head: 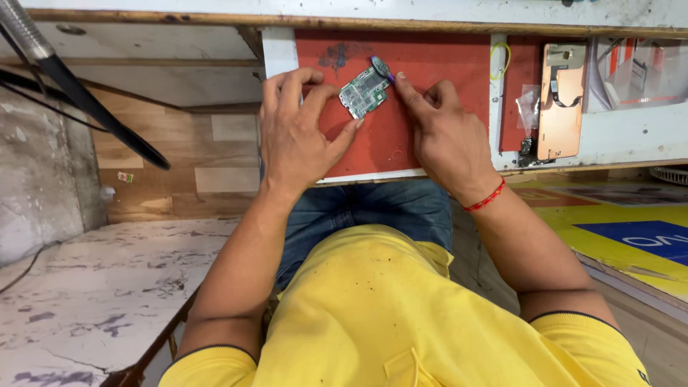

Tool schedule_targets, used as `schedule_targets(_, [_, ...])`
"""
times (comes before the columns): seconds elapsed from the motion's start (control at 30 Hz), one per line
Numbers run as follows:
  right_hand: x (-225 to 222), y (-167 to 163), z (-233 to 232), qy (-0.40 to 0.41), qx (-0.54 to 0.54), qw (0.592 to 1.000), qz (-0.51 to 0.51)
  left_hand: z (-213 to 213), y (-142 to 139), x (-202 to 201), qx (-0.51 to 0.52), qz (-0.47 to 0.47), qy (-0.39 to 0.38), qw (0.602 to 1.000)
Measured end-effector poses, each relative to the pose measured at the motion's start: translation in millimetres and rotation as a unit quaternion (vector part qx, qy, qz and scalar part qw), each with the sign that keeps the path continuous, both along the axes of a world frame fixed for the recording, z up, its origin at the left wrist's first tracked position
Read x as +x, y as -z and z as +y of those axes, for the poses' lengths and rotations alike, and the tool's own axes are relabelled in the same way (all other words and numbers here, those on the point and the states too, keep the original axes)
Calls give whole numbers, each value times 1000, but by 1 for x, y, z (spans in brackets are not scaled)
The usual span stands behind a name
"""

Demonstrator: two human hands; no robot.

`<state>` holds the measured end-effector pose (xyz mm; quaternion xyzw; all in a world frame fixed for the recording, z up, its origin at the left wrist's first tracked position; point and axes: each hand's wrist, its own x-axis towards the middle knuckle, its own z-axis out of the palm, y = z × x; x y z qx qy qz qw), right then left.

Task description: The person uses a hot air gun to heat a small circuit board placed on a red mat. They then use a toothbrush to scrub the surface of the board repeatedly. The person alternates between heating and scrubbing the board throughout the clip.

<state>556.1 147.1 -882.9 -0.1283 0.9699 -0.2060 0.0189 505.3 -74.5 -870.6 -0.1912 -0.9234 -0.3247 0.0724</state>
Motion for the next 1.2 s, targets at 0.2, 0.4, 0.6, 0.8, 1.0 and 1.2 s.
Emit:
schedule_targets(0.2, [-4,-3,-1,-18,5,1000,-14,0,-1,0,2,9,11,1000])
schedule_targets(0.4, [-11,-3,-2,-40,-9,999,16,-2,13,1,-11,20,5,1000])
schedule_targets(0.6, [-6,11,4,-54,-17,998,8,-8,31,1,3,28,12,1000])
schedule_targets(0.8, [-9,10,1,-30,2,999,32,-4,37,1,-35,28,-2,999])
schedule_targets(1.0, [-2,9,2,-13,-1,999,35,-2,39,5,-55,-3,0,998])
schedule_targets(1.2, [2,14,4,-30,-23,998,57,0,45,3,-51,3,5,999])
